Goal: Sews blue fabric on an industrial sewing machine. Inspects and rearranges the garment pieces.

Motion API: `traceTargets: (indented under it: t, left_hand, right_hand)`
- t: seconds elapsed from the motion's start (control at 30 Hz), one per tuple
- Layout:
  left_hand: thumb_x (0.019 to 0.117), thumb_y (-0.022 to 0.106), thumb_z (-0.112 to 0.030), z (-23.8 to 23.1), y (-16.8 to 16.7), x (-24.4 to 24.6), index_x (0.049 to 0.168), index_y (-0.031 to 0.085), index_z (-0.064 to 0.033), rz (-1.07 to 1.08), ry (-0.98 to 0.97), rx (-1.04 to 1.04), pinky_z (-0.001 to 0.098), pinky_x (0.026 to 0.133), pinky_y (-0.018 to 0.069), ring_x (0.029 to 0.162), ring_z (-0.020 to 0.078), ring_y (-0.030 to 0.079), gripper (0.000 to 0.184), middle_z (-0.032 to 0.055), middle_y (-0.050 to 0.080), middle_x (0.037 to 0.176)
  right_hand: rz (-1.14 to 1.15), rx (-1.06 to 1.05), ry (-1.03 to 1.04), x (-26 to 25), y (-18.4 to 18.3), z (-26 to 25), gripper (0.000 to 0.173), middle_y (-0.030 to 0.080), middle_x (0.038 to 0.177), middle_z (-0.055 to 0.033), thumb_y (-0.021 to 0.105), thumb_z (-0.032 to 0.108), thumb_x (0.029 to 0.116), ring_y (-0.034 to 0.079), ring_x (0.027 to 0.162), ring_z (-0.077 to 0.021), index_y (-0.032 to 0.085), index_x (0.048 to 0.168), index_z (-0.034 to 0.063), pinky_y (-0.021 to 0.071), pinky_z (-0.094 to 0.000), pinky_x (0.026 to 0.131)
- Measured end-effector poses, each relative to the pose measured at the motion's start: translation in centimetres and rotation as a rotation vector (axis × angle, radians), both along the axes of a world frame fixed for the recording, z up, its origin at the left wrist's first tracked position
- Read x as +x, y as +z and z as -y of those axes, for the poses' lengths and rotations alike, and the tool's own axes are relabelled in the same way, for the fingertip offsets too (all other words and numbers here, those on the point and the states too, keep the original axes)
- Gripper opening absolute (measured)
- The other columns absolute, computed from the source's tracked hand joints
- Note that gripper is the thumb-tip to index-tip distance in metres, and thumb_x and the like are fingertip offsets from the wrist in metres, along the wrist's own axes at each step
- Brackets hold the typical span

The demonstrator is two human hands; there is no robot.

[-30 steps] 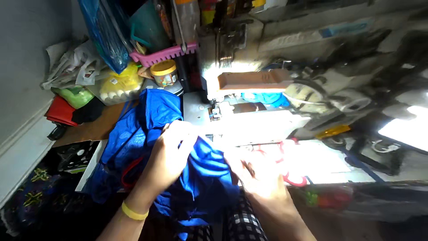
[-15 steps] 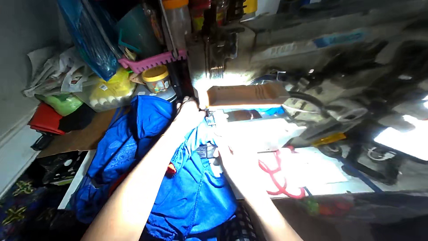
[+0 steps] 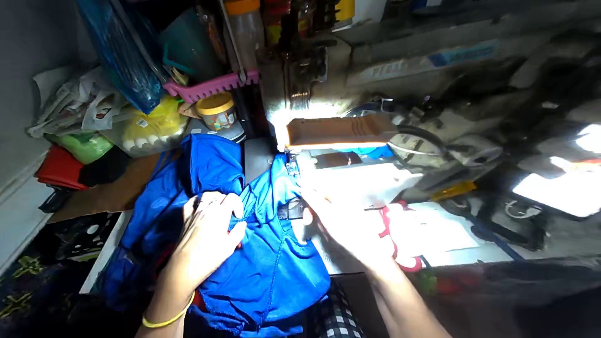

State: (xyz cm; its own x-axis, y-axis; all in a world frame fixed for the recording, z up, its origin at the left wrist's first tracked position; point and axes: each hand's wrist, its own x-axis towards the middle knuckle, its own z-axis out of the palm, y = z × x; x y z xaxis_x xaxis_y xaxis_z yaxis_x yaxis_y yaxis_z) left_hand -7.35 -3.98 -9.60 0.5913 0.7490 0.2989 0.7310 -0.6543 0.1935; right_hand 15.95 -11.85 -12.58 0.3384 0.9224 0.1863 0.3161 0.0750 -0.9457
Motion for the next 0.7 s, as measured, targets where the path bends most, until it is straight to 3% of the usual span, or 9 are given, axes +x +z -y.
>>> traceTargets:
  t: [0.07, 0.13, 0.2, 0.27, 0.33, 0.4, 0.5, 0.6, 0.7]
  left_hand:
    - [0.088, 0.066, -0.012, -0.3, -0.8, 0.7, 0.085, 0.068, -0.0125, 0.061, 0.021, 0.141, 0.0579, 0.086, 0.0436, 0.099, 0.031, 0.063, 0.004, 0.006, 0.066, 0.091]
    - [0.0892, 0.06, -0.005, -2.1, -1.9, 1.6, 0.086, 0.069, -0.0089, 0.182, 0.033, 0.322, 0.0553, 0.081, 0.0432, 0.097, 0.034, 0.061, 0.01, 0.0097, 0.067, 0.097]
    - [0.0918, 0.059, 0.0, -3.6, -3.7, 1.8, 0.091, 0.07, -0.0061, 0.18, 0.055, 0.303, 0.0581, 0.085, 0.0452, 0.101, 0.0363, 0.062, 0.013, 0.0127, 0.068, 0.104]
    - [0.0935, 0.058, -0.001, -3.9, -3.8, 1.8, 0.097, 0.069, -0.008, 0.079, 0.098, 0.197, 0.0587, 0.094, 0.0428, 0.109, 0.0343, 0.063, 0.014, 0.0103, 0.069, 0.111]
    - [0.0952, 0.059, -0.006, -2.8, -1.7, 2.3, 0.104, 0.071, -0.009, -0.007, 0.155, 0.116, 0.0632, 0.103, 0.0371, 0.121, 0.0362, 0.057, 0.015, 0.0104, 0.067, 0.122]
    - [0.0963, 0.059, -0.013, -1.4, 0.3, 3.6, 0.108, 0.073, -0.0087, 0.049, 0.13, 0.149, 0.0622, 0.099, 0.0403, 0.123, 0.0378, 0.055, 0.019, 0.0122, 0.063, 0.129]
    - [0.0983, 0.065, -0.03, 0.3, 2.2, 5.9, 0.094, 0.075, -0.0122, 0.331, -0.089, -0.032, 0.0371, 0.074, 0.0554, 0.084, 0.0156, 0.065, 0.02, 0.0024, 0.067, 0.092]
    - [0.0987, 0.064, -0.012, -0.2, 1.6, 7.3, 0.087, 0.072, -0.0047, 0.545, -0.305, -0.608, 0.0221, 0.049, 0.0465, 0.052, 0.0066, 0.055, 0.016, 0.0019, 0.062, 0.066]
    - [0.094, 0.068, -0.001, -0.3, 1.1, 6.9, 0.096, 0.07, -0.0016, 0.758, -0.239, -0.895, 0.0229, 0.059, 0.0573, 0.063, 0.0092, 0.065, 0.003, 0.0053, 0.068, 0.078]
  right_hand:
    - [-0.237, -0.114, 0.264, -0.7, 0.9, -0.6, 0.025, 0.066, 0.063, -0.0018, 0.05, 0.03, 0.1082, 0.049, 0.038, -0.0043, 0.062, 0.119, 0.0107, 0.0395, -0.0186, 0.036]
    - [-0.528, -0.204, 0.465, -1.5, 0.8, -0.8, 0.023, 0.067, 0.066, -0.0025, 0.046, 0.031, 0.1096, 0.048, 0.039, -0.0012, 0.058, 0.116, 0.0112, 0.0385, -0.0141, 0.037]
    - [-0.715, -0.253, 0.486, -2.0, 0.3, -0.3, 0.025, 0.063, 0.063, 0.0002, 0.049, 0.027, 0.1085, 0.048, 0.041, 0.0003, 0.061, 0.099, 0.0079, 0.0393, -0.0127, 0.038]
    - [-0.75, -0.212, 0.385, -1.7, 0.0, 0.4, 0.016, 0.059, 0.06, 0.0004, 0.053, 0.021, 0.1064, 0.048, 0.041, -0.0003, 0.06, 0.103, 0.0073, 0.04, -0.0131, 0.038]
    - [-0.595, -0.122, 0.209, -1.3, -0.3, 0.9, 0.013, 0.057, 0.059, -0.0011, 0.058, 0.015, 0.1034, 0.048, 0.041, -0.0024, 0.061, 0.114, 0.0076, 0.0401, -0.0152, 0.038]
    - [-0.197, -0.001, 0.017, -1.3, -0.9, 1.1, 0.021, 0.06, 0.062, 0.001, 0.065, 0.017, 0.0986, 0.053, 0.045, -0.0033, 0.066, 0.116, 0.0056, 0.0457, -0.0184, 0.042]
    - [0.302, 0.226, -0.141, -2.8, -1.5, 1.3, 0.018, 0.064, 0.074, 0.0032, 0.065, 0.024, 0.0944, 0.06, 0.065, -0.0036, 0.072, 0.101, 0.0095, 0.0529, -0.0233, 0.061]
    - [0.334, 0.324, -0.035, -2.5, -1.6, 1.3, 0.014, 0.069, 0.087, 0.0026, 0.065, 0.02, 0.0914, 0.065, 0.078, -0.0037, 0.074, 0.1, 0.0118, 0.057, -0.0236, 0.071]
    - [0.185, 0.293, 0.031, 0.2, -0.5, 0.7, 0.02, 0.07, 0.094, 0.0054, 0.066, 0.02, 0.0936, 0.062, 0.071, 0.0002, 0.073, 0.112, 0.0136, 0.0549, -0.0193, 0.063]
